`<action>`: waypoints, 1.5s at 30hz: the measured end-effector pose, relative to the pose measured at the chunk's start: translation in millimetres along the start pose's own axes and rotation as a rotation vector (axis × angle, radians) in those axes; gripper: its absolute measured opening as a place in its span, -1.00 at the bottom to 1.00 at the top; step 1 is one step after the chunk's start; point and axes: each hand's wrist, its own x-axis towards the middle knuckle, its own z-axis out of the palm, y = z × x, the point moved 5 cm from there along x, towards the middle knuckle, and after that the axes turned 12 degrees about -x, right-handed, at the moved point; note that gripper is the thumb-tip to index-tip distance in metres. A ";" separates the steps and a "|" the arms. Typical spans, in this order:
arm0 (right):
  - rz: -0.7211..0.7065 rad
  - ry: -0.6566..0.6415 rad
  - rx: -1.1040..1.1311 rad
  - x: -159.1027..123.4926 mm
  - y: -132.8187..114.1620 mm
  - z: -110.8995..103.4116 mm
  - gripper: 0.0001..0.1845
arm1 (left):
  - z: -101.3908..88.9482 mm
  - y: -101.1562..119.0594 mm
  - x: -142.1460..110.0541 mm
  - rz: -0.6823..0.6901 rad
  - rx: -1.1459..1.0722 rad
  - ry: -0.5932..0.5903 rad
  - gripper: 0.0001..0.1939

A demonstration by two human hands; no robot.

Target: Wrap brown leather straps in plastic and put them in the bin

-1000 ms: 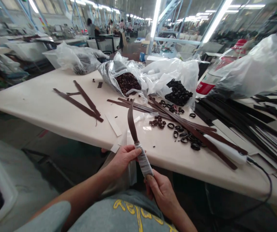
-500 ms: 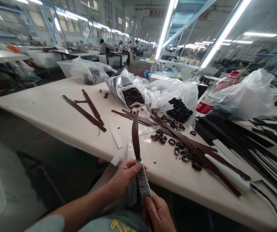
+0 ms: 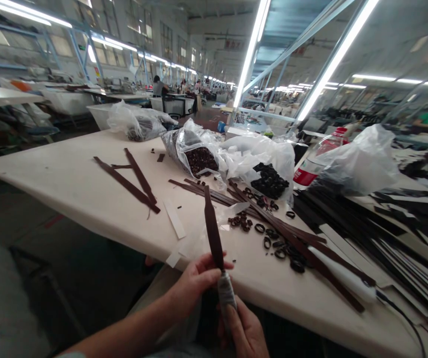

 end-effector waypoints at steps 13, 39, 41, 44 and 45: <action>-0.053 0.000 -0.145 4.2 25.3 -16.1 -0.43 | -5.8 77.5 34.7 0.342 -0.223 0.150 -0.72; -0.181 0.477 -0.323 0.1 50.9 -70.2 -0.56 | -46.0 65.6 22.4 0.294 -0.169 0.413 -0.96; -0.181 0.579 -0.281 -8.9 51.8 -77.0 -0.56 | -46.1 63.7 22.4 0.282 -0.164 0.426 -0.94; -0.182 0.678 -0.240 -17.6 49.2 -89.6 -0.60 | -44.7 61.7 22.7 0.276 -0.165 0.442 -0.88; -0.180 0.699 -0.230 -18.6 47.8 -93.1 -0.61 | -44.0 61.2 22.9 0.276 -0.164 0.445 -0.87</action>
